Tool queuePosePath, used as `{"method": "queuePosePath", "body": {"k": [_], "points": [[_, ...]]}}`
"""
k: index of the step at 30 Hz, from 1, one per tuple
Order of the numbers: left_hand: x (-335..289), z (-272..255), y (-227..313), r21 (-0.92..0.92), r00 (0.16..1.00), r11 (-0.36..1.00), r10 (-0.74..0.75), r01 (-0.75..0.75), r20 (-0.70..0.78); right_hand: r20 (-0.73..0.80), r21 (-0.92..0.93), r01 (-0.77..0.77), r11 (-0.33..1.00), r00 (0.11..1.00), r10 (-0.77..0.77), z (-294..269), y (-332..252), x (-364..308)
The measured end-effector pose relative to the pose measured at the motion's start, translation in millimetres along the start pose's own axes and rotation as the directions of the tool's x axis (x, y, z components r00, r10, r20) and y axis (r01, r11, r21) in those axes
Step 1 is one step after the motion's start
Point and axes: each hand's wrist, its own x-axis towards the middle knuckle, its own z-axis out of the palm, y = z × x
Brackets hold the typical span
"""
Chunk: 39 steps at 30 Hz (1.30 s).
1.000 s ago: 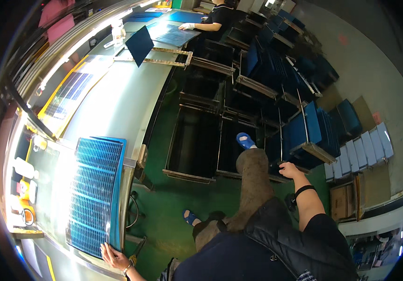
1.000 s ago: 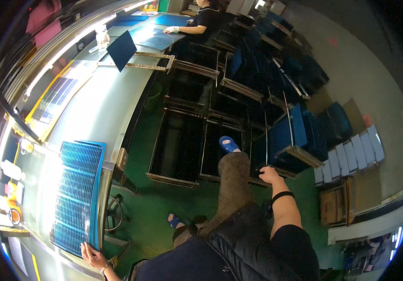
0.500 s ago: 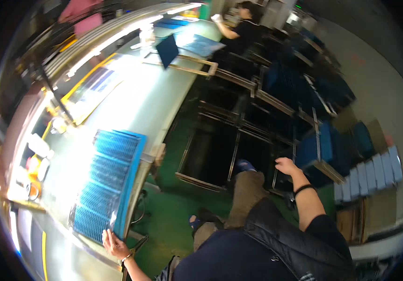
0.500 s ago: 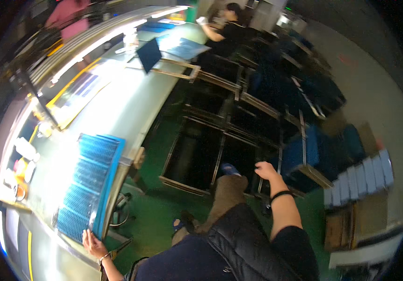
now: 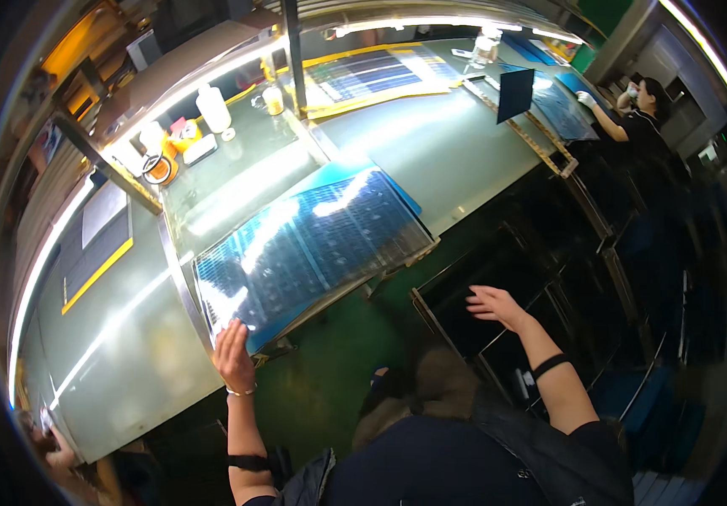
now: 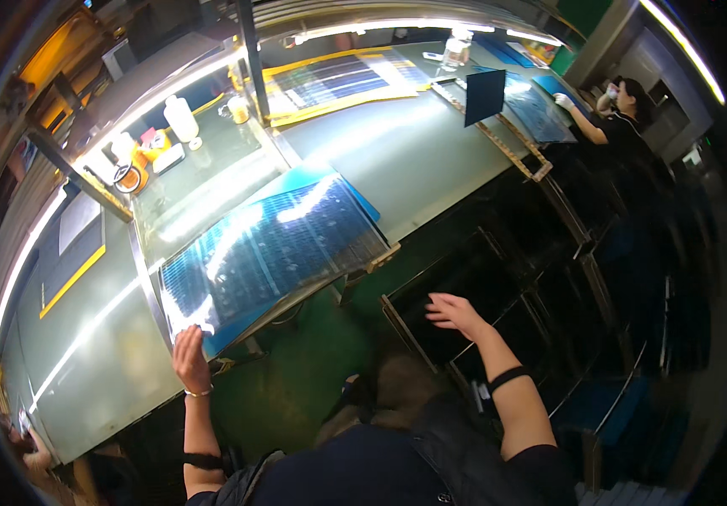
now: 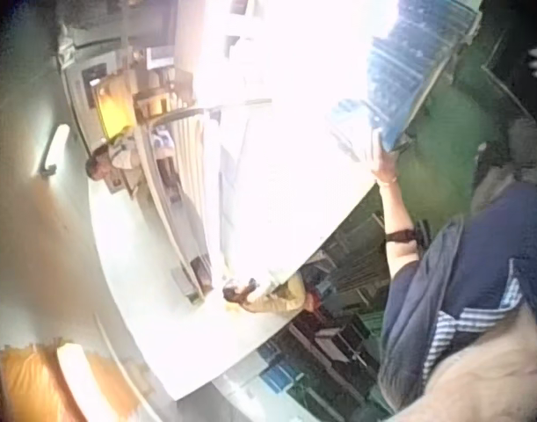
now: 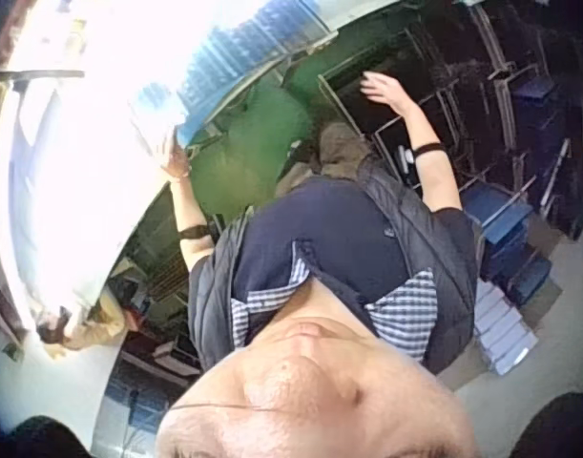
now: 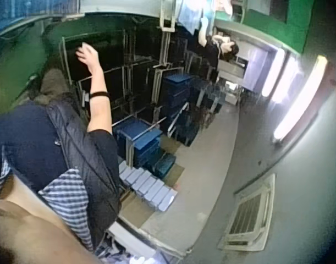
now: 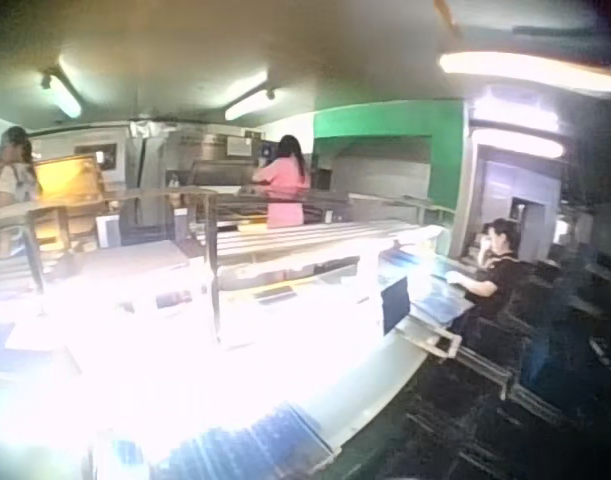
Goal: Inspecting and sorting metal or plastic patterned plates into storage racks on a fabrication floor.
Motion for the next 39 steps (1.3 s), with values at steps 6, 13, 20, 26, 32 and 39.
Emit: {"method": "queuePosePath", "body": {"k": [6, 13, 20, 26, 32, 39], "points": [[-52, -9, 33, -0.043, 0.94, 0.999, 0.034, -0.021, 0.341, 0.305, 0.509, -0.095, 0.855, 0.949, -0.076, 48, -76, 70], [-122, -11, 36, -0.034, 0.296, 0.294, -0.95, 0.955, 0.099, 0.289, -0.122, -0.146, 0.982, 0.941, 0.176, 39, -127, 111], [-48, -31, 38, -0.276, -0.061, -0.342, -0.719, 0.898, 0.692, 0.362, -0.34, 0.035, 0.94, 0.927, 0.097, 44, -189, 142], [35, -7, -35, -0.501, 0.309, 0.057, -0.845, 0.863, 0.436, 0.215, -0.361, 0.325, 0.874, 0.941, -0.261, 80, -194, 197], [29, 0, -63, -0.15, 0.569, 0.568, -0.695, 0.809, 0.439, 0.017, -0.499, 0.526, 0.688, 0.8, -0.6, 83, -172, 223], [0, -12, -64, -0.091, 0.65, 0.732, -0.532, 0.675, 0.543, -0.036, -0.505, 0.519, 0.69, 0.786, -0.617, 78, -161, 229]]}}
